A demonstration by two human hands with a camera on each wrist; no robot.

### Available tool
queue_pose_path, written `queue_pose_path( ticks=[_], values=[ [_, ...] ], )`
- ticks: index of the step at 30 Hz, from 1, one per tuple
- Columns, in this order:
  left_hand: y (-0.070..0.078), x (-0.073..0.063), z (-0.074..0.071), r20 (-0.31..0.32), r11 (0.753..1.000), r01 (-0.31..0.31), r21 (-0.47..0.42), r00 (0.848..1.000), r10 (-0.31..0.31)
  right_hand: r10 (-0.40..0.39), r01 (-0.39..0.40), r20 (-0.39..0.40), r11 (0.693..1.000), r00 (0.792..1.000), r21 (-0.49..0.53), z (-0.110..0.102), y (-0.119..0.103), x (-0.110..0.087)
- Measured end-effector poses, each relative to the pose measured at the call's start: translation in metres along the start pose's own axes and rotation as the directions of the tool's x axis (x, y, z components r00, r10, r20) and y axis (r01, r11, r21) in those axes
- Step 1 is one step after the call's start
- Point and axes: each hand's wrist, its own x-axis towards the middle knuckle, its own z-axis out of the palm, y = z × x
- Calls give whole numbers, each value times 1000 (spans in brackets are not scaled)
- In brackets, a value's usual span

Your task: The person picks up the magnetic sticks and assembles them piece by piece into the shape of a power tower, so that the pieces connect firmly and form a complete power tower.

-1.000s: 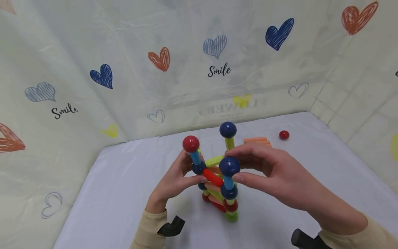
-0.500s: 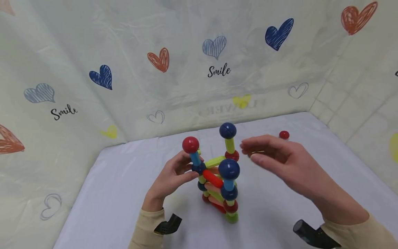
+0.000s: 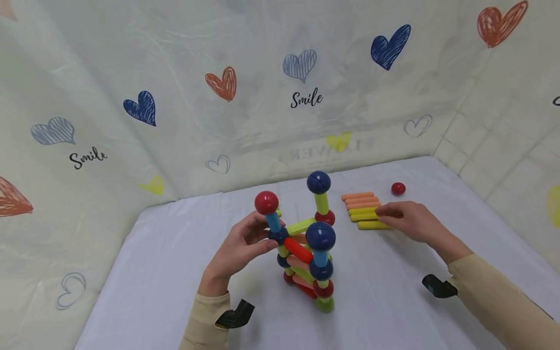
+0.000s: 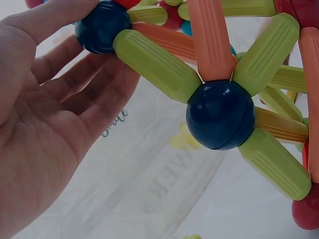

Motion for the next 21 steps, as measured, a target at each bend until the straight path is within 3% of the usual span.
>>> queue_pose_path(
  ticks=[4, 9, 16, 21],
  values=[
    [0, 0, 1, 1, 1000, 4, -1, 1000, -4, 47, -48, 41, 999, 998, 14, 7, 20, 4],
    [0, 0, 1, -1, 1000, 12, 0, 1000, -12, -16, 19, 70, 999, 997, -40, 17, 25, 5],
    [2, 0, 1, -4, 1000, 22, 7, 1000, -21, -110, 140, 221, 982, 969, -128, 18, -5, -1],
    [2, 0, 0, -6, 1000, 25, 4, 1000, -25, -164, 163, 290, 986, 943, 26, 6, -41, -11]
  ],
)
